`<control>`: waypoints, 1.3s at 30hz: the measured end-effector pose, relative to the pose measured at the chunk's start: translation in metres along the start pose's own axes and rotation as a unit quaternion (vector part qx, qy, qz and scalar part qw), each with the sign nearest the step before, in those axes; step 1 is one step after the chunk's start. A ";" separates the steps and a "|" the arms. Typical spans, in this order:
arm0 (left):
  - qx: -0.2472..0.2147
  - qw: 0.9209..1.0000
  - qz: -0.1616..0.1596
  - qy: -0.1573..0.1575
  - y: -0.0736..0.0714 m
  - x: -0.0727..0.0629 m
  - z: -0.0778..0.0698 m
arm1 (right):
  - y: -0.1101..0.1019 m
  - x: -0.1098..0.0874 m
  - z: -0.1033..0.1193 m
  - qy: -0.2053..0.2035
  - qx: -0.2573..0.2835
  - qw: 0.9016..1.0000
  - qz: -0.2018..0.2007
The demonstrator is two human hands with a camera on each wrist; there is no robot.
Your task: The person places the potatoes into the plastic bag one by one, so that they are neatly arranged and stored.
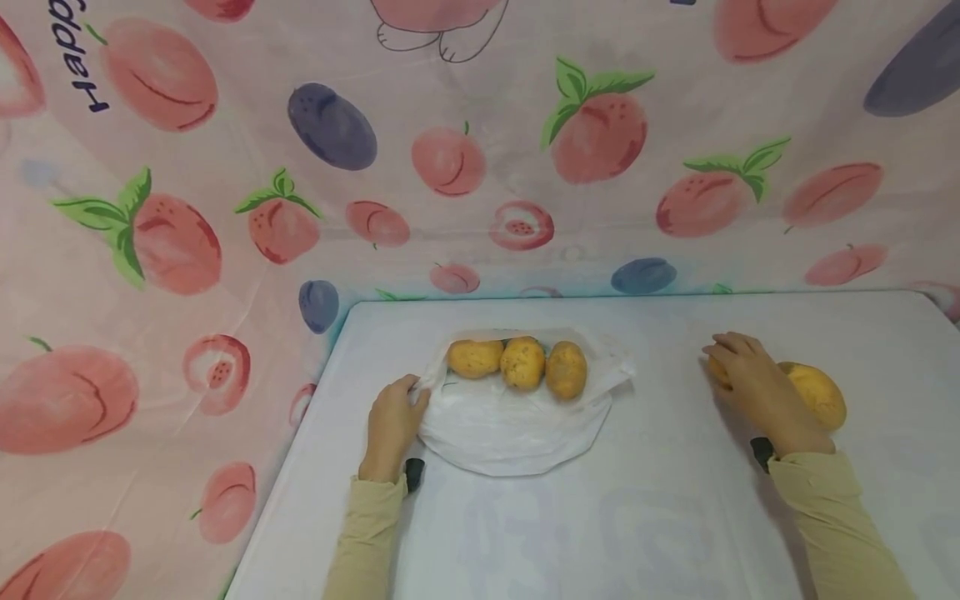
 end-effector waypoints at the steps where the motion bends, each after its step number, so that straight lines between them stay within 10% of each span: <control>1: -0.001 1.000 0.000 0.000 0.000 0.000 0.000 | -0.001 0.000 0.000 -0.001 0.002 1.000 -0.003; 39: -0.007 1.000 0.003 -0.001 -0.001 0.000 0.000 | -0.034 0.018 0.062 -0.034 0.105 0.992 -0.065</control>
Point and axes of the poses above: each hand's wrist, its own x-axis towards the middle knuckle, its own y-axis out of the palm, z = x × y, the point moved 8 cm from there along x, towards the middle knuckle, and after that the axes turned 3 degrees about y, right-handed, at the moved point
